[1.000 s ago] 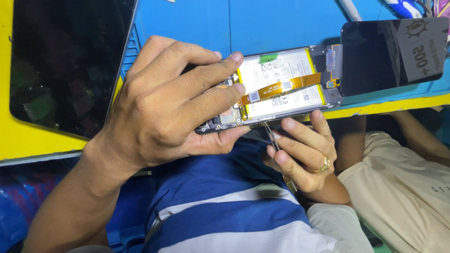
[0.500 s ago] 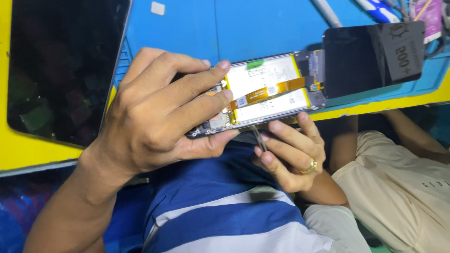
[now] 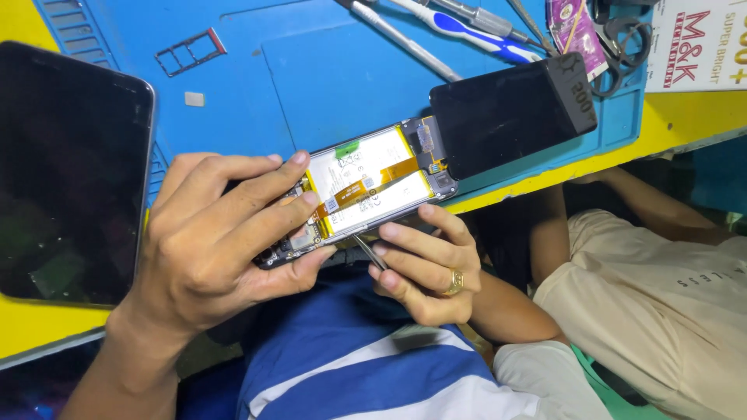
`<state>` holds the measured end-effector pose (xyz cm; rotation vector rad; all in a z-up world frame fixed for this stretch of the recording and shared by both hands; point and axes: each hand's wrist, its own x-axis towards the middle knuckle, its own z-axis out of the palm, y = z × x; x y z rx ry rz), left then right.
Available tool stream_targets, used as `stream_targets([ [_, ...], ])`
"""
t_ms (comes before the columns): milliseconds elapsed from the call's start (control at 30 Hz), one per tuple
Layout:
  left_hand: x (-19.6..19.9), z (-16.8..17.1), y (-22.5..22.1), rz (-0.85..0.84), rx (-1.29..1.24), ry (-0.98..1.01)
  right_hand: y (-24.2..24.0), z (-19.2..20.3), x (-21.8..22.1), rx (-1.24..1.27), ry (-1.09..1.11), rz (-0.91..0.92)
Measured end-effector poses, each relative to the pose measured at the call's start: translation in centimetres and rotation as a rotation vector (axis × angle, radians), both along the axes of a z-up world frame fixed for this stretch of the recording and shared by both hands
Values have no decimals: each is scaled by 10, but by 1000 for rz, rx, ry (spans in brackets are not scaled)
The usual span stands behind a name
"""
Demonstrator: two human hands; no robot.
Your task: The person holds a smartphone and uses a metal tool to pry open the casing. They then use tweezers to carefully disconnect and manipulate the internal ribbon cables and battery connector while the device rests on their lap.
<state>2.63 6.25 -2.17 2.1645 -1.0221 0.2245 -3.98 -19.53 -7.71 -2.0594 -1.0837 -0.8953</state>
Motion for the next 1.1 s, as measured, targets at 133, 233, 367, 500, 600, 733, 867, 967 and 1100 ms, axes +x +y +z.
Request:
stream_targets([
  [133, -1, 1, 0, 11, -7, -3, -1, 7, 1, -20, 43, 20],
  [233, -1, 0, 2, 11, -14, -11, -4, 10, 0, -57, 76, 44],
  [367, -1, 2, 2, 10, -14, -23, -3, 8, -3, -64, 81, 29],
  [500, 0, 1, 2, 8, -21, -34, -2, 6, -3, -59, 64, 13],
  [600, 1, 1, 2, 9, -21, -37, -2, 5, -4, -56, 59, 3],
  [733, 0, 0, 2, 12, -27, -41, -1, 4, -4, -46, 60, -4],
  [867, 0, -1, 2, 15, -22, -37, -2, 6, -6, -64, 89, -3],
  [967, 0, -1, 3, 14, -26, -39, -1, 5, -5, -54, 72, -4],
  [1100, 0, 0, 3, 12, -27, -35, -2, 6, -5, -61, 80, 2],
])
